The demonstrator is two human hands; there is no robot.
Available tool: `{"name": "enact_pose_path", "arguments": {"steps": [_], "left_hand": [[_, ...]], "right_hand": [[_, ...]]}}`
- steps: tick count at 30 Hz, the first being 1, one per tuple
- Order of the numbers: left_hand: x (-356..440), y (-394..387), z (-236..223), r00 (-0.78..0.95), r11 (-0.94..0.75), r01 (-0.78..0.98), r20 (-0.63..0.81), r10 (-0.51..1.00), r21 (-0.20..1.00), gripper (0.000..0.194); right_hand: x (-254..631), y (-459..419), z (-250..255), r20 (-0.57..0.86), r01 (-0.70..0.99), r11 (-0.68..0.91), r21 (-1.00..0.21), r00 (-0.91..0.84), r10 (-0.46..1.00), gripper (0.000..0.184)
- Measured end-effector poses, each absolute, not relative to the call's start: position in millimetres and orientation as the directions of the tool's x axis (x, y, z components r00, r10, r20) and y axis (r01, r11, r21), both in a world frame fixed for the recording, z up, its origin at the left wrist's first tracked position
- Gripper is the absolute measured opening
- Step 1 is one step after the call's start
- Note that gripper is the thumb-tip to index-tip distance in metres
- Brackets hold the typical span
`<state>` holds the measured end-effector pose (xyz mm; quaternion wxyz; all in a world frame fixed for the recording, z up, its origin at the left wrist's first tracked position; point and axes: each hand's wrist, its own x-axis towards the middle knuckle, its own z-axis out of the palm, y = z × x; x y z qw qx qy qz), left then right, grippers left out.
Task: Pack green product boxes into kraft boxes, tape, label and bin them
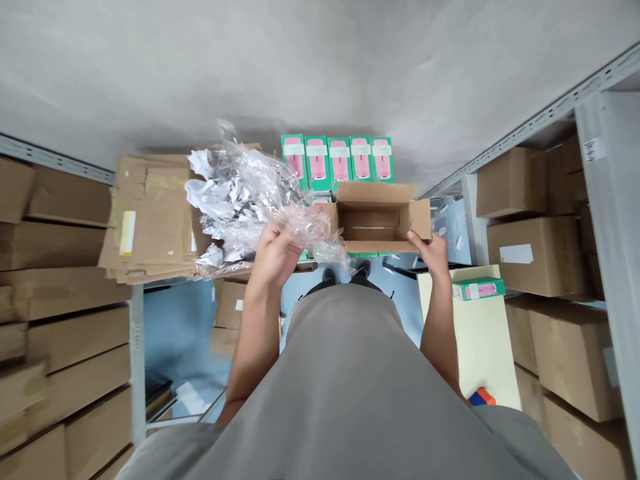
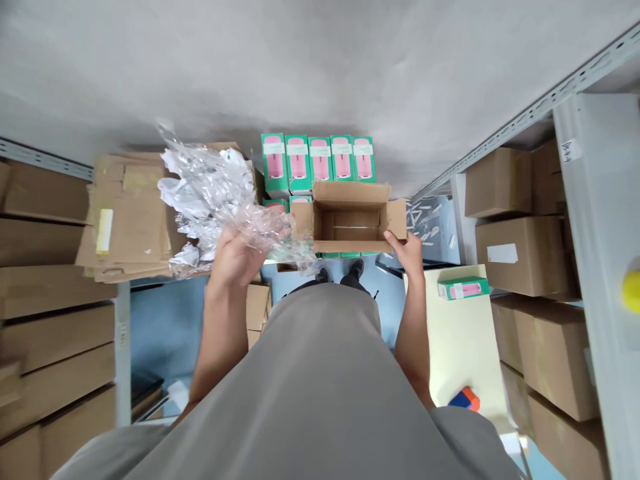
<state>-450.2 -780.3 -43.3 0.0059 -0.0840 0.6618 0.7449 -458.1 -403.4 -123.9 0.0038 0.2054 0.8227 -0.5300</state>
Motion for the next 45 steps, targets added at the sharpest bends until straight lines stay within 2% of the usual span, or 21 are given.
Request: {"name": "enact_pose_path", "arguments": {"steps": [3,4,5,6,8,10,14,17,19,22,25,27,29,30,33,35,37,39,42,45], "left_hand": [[-453,-757,-50,-0.988,-0.161,-0.146,-0.153,-0.036,0.976,0.047],[-454,-748,-52,-0.986,-0.184,-0.161,-0.164,-0.006,0.97,0.047],[-455,-739,-52,-0.984,-0.215,-0.178,-0.176,0.027,0.96,0.046],[-456,-730,-53,-0.98,-0.253,-0.199,-0.19,0.061,0.947,0.045],[-458,-715,-51,-0.966,-0.332,-0.254,-0.222,0.13,0.909,0.043],[-460,-704,-49,-0.951,-0.39,-0.305,-0.254,0.177,0.869,0.043],[-465,-698,-45,-0.948,-0.453,-0.316,-0.257,0.188,0.834,0.043],[-469,-697,-45,-0.959,-0.448,-0.282,-0.233,0.16,0.848,0.039],[-471,-697,-44,-0.962,-0.425,-0.271,-0.234,0.139,0.864,0.038],[-476,-706,-37,-0.97,-0.444,-0.241,-0.206,0.127,0.863,0.049],[-483,-725,-29,-0.993,-0.444,-0.091,-0.049,0.104,0.891,0.08],[-487,-734,-25,-0.993,-0.308,0.05,0.081,0.089,0.95,0.098],[-490,-736,-25,-0.989,-0.091,0.113,0.121,0.086,0.989,0.112],[-491,-734,-26,-0.991,0.012,0.108,0.107,0.074,0.994,0.106],[-493,-721,-33,-0.997,0.205,0.057,0.066,-0.04,0.977,0.046],[-494,-711,-39,-0.989,0.309,0.04,0.081,-0.123,0.95,0.023],[-495,-702,-46,-0.985,0.455,0.014,0.09,-0.145,0.89,0.012],[-497,-694,-54,-0.991,0.62,-0.014,0.071,-0.112,0.785,0.01],[-499,-684,-65,-0.999,0.807,-0.018,0.02,-0.037,0.591,0.02],[-501,-678,-74,-0.998,0.887,0.048,-0.014,0.061,0.459,0.034]], "right_hand": [[-446,-419,-83,0.022,0.166,0.423,-0.891,-0.914,0.405,0.084],[-441,-427,-67,0.066,0.104,0.414,-0.904,-0.925,0.375,0.083],[-436,-437,-52,0.041,0.066,0.361,-0.93,-0.959,0.281,0.081],[-432,-448,-40,-0.029,0.061,0.277,-0.959,-0.993,0.119,0.084],[-427,-470,-25,-0.139,0.122,0.106,-0.987,-0.976,-0.17,0.092],[-426,-487,-22,-0.205,0.212,0.005,-0.977,-0.938,-0.28,0.091],[-428,-500,-33,-0.275,0.31,-0.091,-0.946,-0.921,-0.276,0.091],[-426,-500,-36,-0.341,0.429,-0.163,-0.889,-0.855,-0.39,0.099],[-425,-495,-32,-0.382,0.481,-0.173,-0.859,-0.829,-0.408,0.094],[-428,-474,-24,-0.399,0.436,-0.099,-0.895,-0.879,-0.262,0.08],[-436,-442,-19,-0.336,0.332,0.063,-0.941,-0.937,-0.099,0.073],[-443,-423,-18,-0.283,0.272,0.164,-0.948,-0.958,-0.044,0.07],[-450,-410,-16,-0.239,0.224,0.252,-0.941,-0.97,-0.031,0.069],[-453,-405,-15,-0.22,0.202,0.3,-0.932,-0.975,-0.025,0.069],[-465,-394,-10,-0.112,0.131,0.471,-0.872,-0.991,0.07,0.064],[-475,-393,-8,-0.006,0.092,0.597,-0.797,-0.989,0.144,0.058],[-485,-398,-9,0.069,0.062,0.715,-0.696,-0.986,0.152,0.049],[-496,-413,-18,0.08,0.035,0.812,-0.583,-0.992,0.1,0.036],[-512,-447,-44,0.032,-0.019,0.905,-0.424,-0.999,-0.006,0.027],[-526,-475,-71,-0.066,-0.043,0.955,-0.292,-0.996,-0.065,0.03]]}}
